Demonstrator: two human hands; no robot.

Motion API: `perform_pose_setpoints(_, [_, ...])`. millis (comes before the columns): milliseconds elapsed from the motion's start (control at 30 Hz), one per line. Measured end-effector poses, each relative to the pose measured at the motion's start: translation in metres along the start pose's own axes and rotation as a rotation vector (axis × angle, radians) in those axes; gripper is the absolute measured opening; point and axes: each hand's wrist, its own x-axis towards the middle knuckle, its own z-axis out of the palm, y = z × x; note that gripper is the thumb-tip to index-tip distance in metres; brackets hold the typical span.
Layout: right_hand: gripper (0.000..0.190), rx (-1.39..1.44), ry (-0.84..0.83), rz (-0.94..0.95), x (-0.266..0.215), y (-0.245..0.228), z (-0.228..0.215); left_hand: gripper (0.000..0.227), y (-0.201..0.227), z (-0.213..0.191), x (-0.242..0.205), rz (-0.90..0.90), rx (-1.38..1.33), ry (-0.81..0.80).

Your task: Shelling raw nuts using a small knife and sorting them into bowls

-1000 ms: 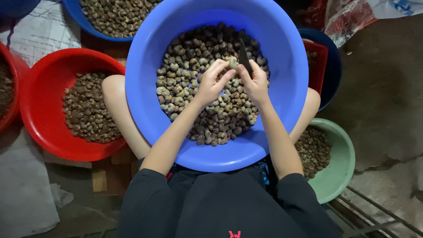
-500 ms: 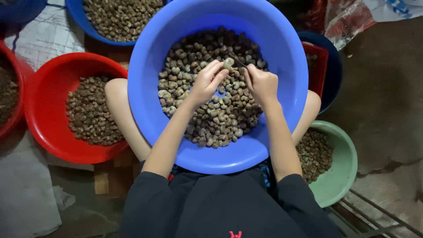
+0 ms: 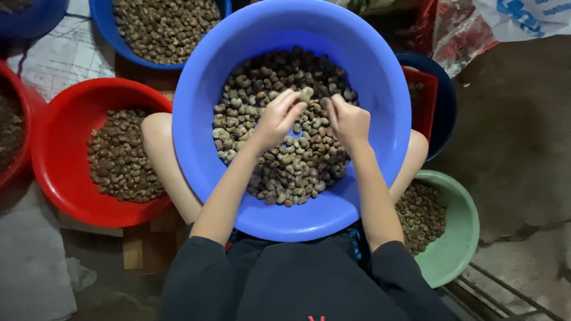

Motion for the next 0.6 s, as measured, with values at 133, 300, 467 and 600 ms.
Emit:
perform_pose_setpoints(133, [0.038,0.626,0.042,0.203,0.009,-0.025,-0.016,0.031,0.029,-0.007,-0.005,0.009,0.321,-0.105])
perform_pose_setpoints(300, [0.014,1.195,-0.063,0.468,0.008,-0.028,-0.005,0.025,0.01,0.007,-0.006,-0.109,0.054,0.038])
perform_pose_setpoints(467, [0.015,1.216,-0.081,0.445,0.012,-0.035,-0.014,0.024,0.004,0.017,-0.003,-0.155,-0.157,0.17])
perform_pose_setpoints(600, [0.025,0.359,-0.039,0.166,-0.004,-0.021,0.018,0.019,0.011,0.003,0.0,-0.102,-0.099,0.271])
